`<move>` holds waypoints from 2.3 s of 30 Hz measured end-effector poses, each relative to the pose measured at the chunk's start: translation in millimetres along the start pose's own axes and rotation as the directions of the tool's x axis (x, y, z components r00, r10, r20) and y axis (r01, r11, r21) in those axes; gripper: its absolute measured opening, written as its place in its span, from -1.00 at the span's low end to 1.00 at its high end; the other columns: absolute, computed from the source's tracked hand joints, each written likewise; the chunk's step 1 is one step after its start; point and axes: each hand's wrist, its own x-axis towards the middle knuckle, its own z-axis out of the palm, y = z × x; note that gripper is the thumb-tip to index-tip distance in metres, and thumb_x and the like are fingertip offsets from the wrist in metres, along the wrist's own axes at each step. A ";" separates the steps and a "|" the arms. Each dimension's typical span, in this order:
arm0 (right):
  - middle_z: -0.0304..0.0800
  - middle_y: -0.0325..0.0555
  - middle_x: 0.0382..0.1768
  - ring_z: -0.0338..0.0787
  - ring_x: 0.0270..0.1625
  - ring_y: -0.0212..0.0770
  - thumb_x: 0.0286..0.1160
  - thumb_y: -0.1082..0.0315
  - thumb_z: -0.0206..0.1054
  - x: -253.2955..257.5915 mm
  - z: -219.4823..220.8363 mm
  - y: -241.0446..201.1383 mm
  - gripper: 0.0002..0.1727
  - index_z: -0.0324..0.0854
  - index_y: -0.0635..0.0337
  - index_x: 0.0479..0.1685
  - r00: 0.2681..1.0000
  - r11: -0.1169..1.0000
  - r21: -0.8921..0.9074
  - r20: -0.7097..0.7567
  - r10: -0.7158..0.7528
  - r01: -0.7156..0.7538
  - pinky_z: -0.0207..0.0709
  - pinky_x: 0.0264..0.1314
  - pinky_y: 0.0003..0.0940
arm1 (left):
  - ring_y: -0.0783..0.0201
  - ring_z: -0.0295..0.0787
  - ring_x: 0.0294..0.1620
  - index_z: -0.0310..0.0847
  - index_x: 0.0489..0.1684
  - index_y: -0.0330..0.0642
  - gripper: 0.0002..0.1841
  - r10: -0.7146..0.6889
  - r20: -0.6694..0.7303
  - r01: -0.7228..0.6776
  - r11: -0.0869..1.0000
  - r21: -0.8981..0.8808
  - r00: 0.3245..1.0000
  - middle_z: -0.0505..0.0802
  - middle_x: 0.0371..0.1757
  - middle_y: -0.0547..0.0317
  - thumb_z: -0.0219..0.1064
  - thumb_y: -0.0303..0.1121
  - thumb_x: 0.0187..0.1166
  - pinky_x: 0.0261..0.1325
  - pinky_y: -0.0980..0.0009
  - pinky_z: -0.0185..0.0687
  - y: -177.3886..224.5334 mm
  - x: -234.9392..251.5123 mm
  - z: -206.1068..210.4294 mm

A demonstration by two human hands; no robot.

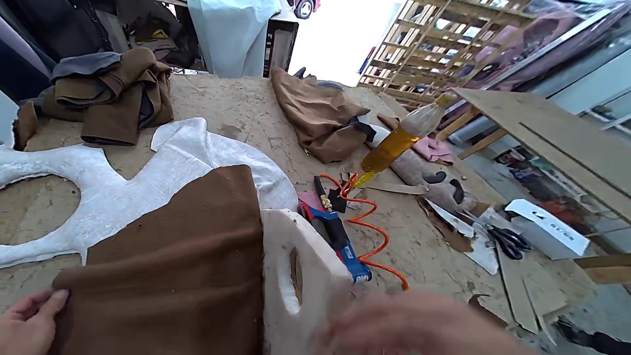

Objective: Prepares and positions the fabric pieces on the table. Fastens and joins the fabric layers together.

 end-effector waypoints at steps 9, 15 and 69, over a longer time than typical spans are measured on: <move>0.92 -0.39 -0.06 0.89 -0.07 -0.45 0.64 -0.03 0.16 -96.1 -28.2 213.8 -0.62 0.81 -0.04 0.03 0.718 0.782 -0.231 -0.598 0.355 -0.579 0.85 -0.04 -0.38 | 0.00 0.79 0.35 0.86 0.08 -0.01 -0.69 0.704 0.497 -0.861 0.382 0.335 0.506 0.90 0.21 0.11 0.21 -0.30 0.55 0.50 -0.18 0.55 142.9 -68.7 178.5; 0.90 -0.36 -0.07 0.89 -0.10 -0.42 0.65 -0.06 0.13 -73.9 -50.0 265.7 -0.57 0.79 0.00 0.06 0.737 0.778 -0.263 -0.581 0.344 -0.571 0.84 -0.04 -0.29 | 0.20 0.40 0.76 0.58 0.60 0.06 -0.42 0.625 0.662 -0.906 0.213 0.365 0.414 0.63 0.67 0.34 -0.22 -0.01 0.81 0.75 -0.19 0.18 114.2 -66.8 245.6; 0.50 -0.14 -0.61 0.57 -0.53 -0.07 0.54 0.07 0.27 176.4 -48.1 384.4 -0.63 0.48 0.11 -0.55 0.823 0.729 -0.474 -0.526 0.216 -0.494 0.31 -0.53 -0.03 | 0.10 0.53 0.62 0.80 -0.14 0.24 -0.75 0.698 0.652 -0.955 0.211 0.210 0.297 0.86 0.25 0.36 0.14 -0.24 0.62 0.72 -0.34 -0.02 152.1 10.8 249.5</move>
